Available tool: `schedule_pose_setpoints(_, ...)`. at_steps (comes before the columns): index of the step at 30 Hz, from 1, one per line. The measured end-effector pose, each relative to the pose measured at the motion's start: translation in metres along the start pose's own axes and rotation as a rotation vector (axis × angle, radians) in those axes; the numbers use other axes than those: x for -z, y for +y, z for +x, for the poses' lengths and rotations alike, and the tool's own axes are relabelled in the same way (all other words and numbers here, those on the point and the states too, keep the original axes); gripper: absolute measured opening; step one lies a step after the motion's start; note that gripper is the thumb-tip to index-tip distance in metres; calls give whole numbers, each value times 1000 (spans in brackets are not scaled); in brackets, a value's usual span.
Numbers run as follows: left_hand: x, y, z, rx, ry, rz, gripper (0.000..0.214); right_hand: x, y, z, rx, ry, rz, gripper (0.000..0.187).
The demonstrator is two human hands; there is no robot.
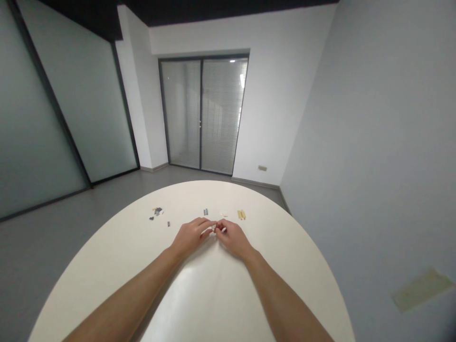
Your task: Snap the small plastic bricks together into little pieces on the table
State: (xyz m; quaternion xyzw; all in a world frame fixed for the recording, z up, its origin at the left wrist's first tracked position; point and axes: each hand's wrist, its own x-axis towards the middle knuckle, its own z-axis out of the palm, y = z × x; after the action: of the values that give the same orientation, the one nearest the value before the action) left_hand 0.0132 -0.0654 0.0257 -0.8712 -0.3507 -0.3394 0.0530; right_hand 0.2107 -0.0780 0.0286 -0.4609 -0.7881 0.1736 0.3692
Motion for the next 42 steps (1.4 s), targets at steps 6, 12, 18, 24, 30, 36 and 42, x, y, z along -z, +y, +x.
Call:
schedule_pose_setpoints(6, 1, 1, 0, 6, 3, 13, 24, 0, 0, 0, 18, 9, 1, 11)
schedule_pose_setpoints(12, -1, -1, -1, 12, 22, 28, 23, 0, 0, 0, 35, 12, 7, 10)
schedule_pose_setpoints(18, -1, -1, -1, 10, 31, 30, 26, 0, -1, -1, 30, 8, 6, 10)
schedule_pose_setpoints(24, 1, 1, 1, 29, 38, 16, 25, 1, -2, -1, 33, -3, 16, 15)
schedule_pose_setpoints(30, 0, 0, 1, 34, 45, 17, 25, 3, -3, -2, 16, 3, 13, 17)
schedule_pose_setpoints(36, 1, 1, 2, 60, 41, 46, 24, 4, -3, -2, 10, 13, 21, 16)
schedule_pose_setpoints(42, 0, 0, 1, 61, 44, 49, 24, 4, -4, -2, 7, 8, 35, 17)
